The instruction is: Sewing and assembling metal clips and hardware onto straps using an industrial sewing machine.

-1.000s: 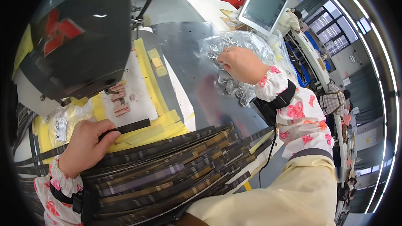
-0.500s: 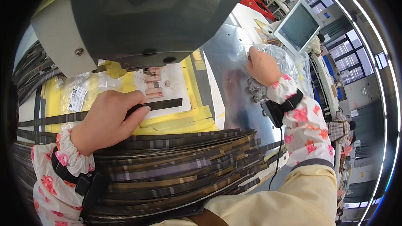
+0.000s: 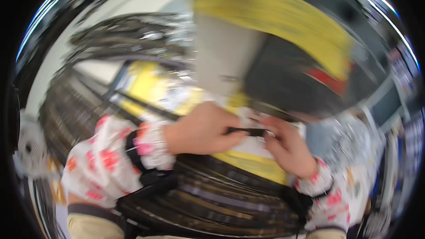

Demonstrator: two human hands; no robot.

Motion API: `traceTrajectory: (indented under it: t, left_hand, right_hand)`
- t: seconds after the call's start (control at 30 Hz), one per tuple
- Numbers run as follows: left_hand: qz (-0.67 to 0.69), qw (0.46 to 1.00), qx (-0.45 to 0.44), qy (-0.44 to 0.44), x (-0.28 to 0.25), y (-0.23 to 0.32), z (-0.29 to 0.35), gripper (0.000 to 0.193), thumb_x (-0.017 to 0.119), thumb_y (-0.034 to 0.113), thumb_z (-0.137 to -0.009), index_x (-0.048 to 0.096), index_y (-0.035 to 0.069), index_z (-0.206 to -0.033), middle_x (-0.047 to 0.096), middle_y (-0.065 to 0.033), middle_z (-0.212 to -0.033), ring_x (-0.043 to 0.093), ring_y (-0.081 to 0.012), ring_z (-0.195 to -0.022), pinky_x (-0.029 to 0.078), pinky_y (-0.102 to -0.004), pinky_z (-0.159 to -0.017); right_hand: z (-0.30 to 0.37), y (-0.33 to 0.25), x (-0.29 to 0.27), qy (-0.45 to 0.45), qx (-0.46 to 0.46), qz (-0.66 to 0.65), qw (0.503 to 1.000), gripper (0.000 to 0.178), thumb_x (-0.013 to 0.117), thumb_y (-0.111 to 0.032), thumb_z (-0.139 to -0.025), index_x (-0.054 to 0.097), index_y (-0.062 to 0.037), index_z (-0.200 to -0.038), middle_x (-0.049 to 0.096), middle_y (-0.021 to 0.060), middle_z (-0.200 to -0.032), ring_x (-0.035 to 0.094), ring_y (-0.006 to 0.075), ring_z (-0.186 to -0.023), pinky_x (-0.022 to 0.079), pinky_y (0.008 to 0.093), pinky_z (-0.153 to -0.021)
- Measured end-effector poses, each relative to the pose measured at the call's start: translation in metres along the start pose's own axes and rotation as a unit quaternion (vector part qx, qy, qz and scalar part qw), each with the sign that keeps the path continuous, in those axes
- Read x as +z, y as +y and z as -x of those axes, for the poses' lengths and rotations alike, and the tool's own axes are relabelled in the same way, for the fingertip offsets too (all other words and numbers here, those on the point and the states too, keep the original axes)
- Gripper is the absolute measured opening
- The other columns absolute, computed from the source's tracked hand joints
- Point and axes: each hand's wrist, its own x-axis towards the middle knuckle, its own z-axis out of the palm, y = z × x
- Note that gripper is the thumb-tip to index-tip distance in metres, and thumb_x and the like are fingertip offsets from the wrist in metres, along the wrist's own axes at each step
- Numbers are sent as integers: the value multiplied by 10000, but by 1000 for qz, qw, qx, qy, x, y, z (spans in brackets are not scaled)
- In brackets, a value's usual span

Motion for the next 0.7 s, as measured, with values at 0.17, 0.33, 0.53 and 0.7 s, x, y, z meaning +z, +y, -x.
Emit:
traceTrajectory:
  t: [0.17, 0.33, 0.53, 0.7]
  left_hand:
    - [-80, 995, -26, 60, 28, 3, -6, 317, 544, 292, -734, 646, 20, -607, 604, -168, -601, 612, -379, -587, 501, -448, -550]
    - [-84, 993, -79, 26, 44, 16, -17, 289, 582, 283, -704, 695, 18, -685, 643, -204, -678, 659, -380, -695, 535, -438, -636]
    - [-94, 985, -144, -13, 25, 46, 8, 298, 585, 310, -702, 710, 41, -669, 657, -192, -696, 664, -365, -706, 533, -434, -656]
    - [-62, 998, -10, -7, 9, 45, 17, 310, 558, 310, -772, 650, 15, -787, 641, -216, -775, 642, -364, -772, 510, -429, -701]
  right_hand:
    - [-20, 35, 3, 146, -111, 56, 982, 321, 482, 69, -798, 456, 25, -1115, 512, 59, -976, 516, 130, -818, 434, 258, -687]
    - [-27, 60, -14, 103, -189, 216, 953, 167, 531, 19, -849, 443, 6, -991, 436, 80, -899, 477, 154, -818, 402, 270, -726]
    - [-23, 59, -21, 67, -179, 283, 940, 148, 525, -76, -891, 403, -2, -928, 380, 89, -817, 416, 177, -733, 373, 268, -696]
    - [-26, 68, -24, 103, -215, 267, 934, 107, 485, -45, -901, 389, -9, -928, 346, 57, -834, 386, 158, -764, 343, 240, -710]
